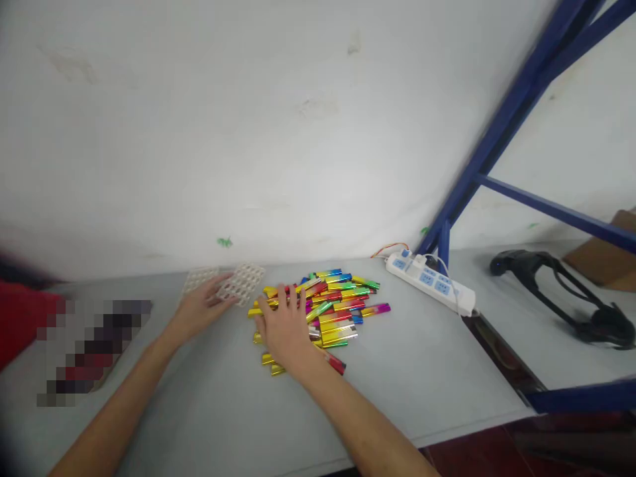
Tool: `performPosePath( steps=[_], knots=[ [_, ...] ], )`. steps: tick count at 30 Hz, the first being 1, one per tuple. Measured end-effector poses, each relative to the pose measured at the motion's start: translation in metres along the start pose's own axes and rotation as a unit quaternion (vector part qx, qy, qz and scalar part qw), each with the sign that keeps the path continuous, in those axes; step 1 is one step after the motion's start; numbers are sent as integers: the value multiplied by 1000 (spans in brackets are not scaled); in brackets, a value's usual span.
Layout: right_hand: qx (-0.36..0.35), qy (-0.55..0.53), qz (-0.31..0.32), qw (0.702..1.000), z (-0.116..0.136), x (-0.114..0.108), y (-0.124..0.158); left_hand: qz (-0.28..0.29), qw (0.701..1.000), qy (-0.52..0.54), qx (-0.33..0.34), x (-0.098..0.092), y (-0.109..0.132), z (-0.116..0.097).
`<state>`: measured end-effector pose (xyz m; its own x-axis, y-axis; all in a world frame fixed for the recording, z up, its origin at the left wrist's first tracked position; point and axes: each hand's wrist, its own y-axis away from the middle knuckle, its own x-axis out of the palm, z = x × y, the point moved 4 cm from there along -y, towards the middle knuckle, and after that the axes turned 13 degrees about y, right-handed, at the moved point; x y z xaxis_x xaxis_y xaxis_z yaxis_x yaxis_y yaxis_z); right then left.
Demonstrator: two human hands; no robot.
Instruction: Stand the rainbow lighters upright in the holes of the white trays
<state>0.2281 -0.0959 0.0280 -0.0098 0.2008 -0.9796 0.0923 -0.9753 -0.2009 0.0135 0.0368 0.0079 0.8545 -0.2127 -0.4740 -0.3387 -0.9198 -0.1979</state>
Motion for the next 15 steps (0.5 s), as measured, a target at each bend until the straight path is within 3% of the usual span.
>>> performPosePath(
  steps=[4, 9, 15],
  knots=[
    [-2, 0, -7, 1000, 0, 1, -1, 58, 979, -177, 81, 5, -18, -2],
    [-3, -6, -13, 1000, 0, 1, 0, 107, 968, -204, 97, 16, -41, -3],
    [-2, -16, -26, 1000, -1, -7, 1, 103, 964, -225, 100, 16, -50, -3]
  ],
)
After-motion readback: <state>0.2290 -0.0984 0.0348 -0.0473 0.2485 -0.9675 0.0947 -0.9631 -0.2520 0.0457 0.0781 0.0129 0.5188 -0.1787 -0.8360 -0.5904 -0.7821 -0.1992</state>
